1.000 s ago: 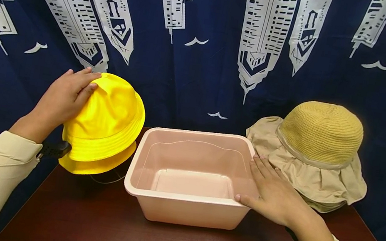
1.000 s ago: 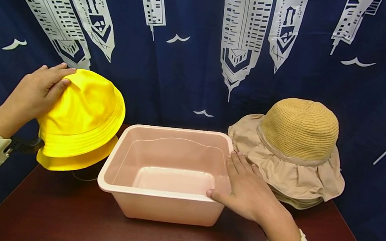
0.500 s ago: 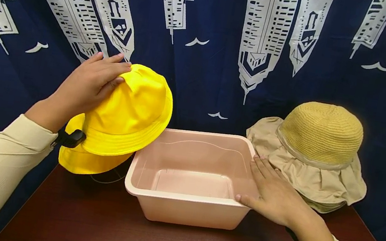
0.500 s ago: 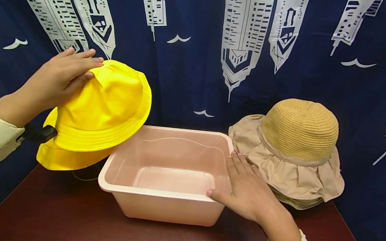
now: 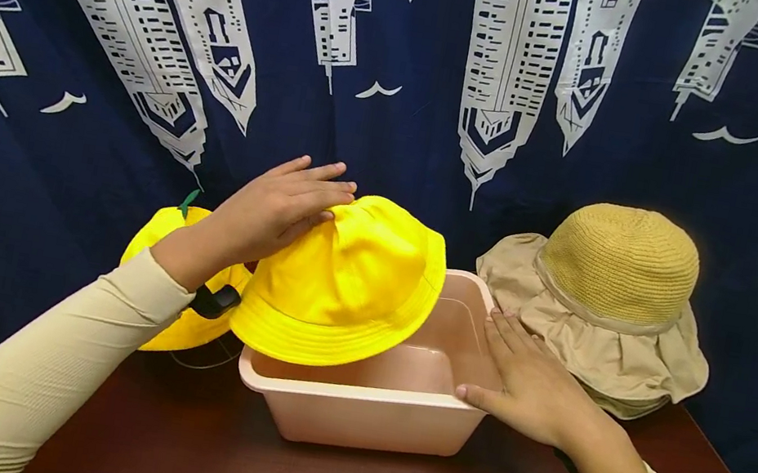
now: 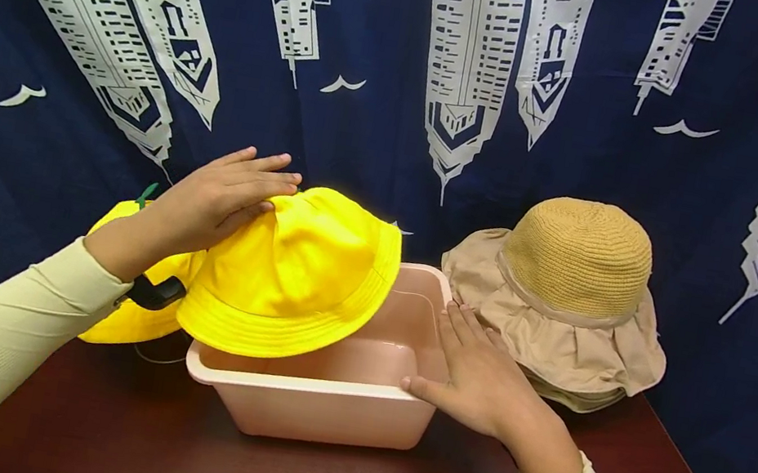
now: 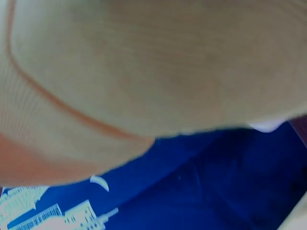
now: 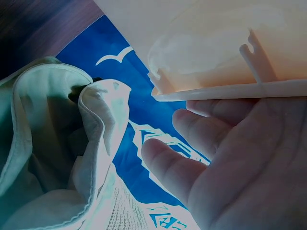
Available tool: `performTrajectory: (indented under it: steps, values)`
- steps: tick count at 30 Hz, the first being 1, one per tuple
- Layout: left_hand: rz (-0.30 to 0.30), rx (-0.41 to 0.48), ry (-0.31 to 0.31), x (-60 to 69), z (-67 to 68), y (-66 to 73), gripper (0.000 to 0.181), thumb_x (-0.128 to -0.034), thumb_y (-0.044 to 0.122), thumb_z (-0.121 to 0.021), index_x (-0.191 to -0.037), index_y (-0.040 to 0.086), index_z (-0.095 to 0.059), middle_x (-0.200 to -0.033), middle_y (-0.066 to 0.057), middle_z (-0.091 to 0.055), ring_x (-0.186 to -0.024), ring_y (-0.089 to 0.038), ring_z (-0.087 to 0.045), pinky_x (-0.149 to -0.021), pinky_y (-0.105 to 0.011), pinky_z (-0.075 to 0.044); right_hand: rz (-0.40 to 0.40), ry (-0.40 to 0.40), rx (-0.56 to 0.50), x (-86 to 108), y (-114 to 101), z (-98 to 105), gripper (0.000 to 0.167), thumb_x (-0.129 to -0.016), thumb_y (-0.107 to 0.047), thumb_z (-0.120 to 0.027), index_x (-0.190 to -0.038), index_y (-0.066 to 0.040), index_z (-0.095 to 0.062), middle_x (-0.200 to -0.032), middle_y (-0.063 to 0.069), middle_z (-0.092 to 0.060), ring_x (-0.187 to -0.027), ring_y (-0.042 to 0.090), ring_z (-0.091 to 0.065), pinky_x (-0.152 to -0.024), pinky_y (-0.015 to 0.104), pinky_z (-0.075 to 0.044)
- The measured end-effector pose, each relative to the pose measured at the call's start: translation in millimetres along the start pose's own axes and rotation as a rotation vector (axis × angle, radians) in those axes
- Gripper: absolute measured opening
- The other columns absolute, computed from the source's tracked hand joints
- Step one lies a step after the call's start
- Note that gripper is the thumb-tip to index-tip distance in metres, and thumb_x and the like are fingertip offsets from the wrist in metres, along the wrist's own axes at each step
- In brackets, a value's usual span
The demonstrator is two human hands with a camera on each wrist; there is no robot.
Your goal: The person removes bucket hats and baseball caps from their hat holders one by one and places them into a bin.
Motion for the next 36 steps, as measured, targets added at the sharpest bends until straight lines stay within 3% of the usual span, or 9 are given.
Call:
performTrajectory:
  steps: [9, 19, 27, 36]
  values:
    - [-0.047, 0.064, -0.057, -8.0, -28.9, 10.5, 0.038, -0.0955, 0.008, -0.065, -0.134, 0.008, -0.062, -0.136, -0.006, -0.061, -0.138, -0.024, -0.044, -0.118, -0.047, -0.025, -0.015, -0.028, -0.025, 0.3, 0, 1, 0.104, -0.090, -0.072, -0.050, -0.154, 0.006, -0.024, -0.161, 0.023, -0.018, -0.148, 0.042, -0.015, -0.114, 0.062, -0.022]
    - [-0.128, 0.042, -0.127, -15.9, -53.3, 23.5, 0.037, -0.0966, 0.013, -0.065, -0.134, 0.010, -0.063, -0.136, -0.003, -0.061, -0.139, -0.021, -0.043, -0.118, -0.043, -0.025, -0.021, -0.034, -0.024, 0.2, 1, -1, 0.105, -0.089, -0.073, -0.050, -0.155, 0.004, -0.023, -0.162, 0.020, -0.015, -0.149, 0.040, -0.014, -0.115, 0.059, -0.021]
    - [-0.154, 0.071, -0.171, -17.2, -60.3, 37.7, 0.039, -0.0950, 0.013, -0.067, -0.134, 0.010, -0.063, -0.138, -0.001, -0.060, -0.140, -0.019, -0.042, -0.119, -0.040, -0.023, 0.010, -0.007, -0.013, -0.3, -1, 0, 0.103, -0.090, -0.070, -0.051, -0.154, 0.006, -0.024, -0.161, 0.023, -0.020, -0.147, 0.041, -0.018, -0.114, 0.060, -0.024]
    - [-0.179, 0.078, -0.188, -13.6, -58.0, 48.0, 0.041, -0.0936, 0.013, -0.069, -0.134, 0.010, -0.063, -0.136, -0.001, -0.061, -0.139, -0.020, -0.043, -0.118, -0.041, -0.025, 0.016, -0.011, -0.014, -0.2, 1, -1, 0.104, -0.090, -0.071, -0.050, -0.153, 0.007, -0.023, -0.161, 0.022, -0.020, -0.148, 0.039, -0.017, -0.115, 0.059, -0.024]
Point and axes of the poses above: each hand's wrist, its own x-axis away from the middle knuckle, its own z-axis out of the back of the hand, y = z × x, the point moved 3 cm from there along -x, towards the middle knuckle
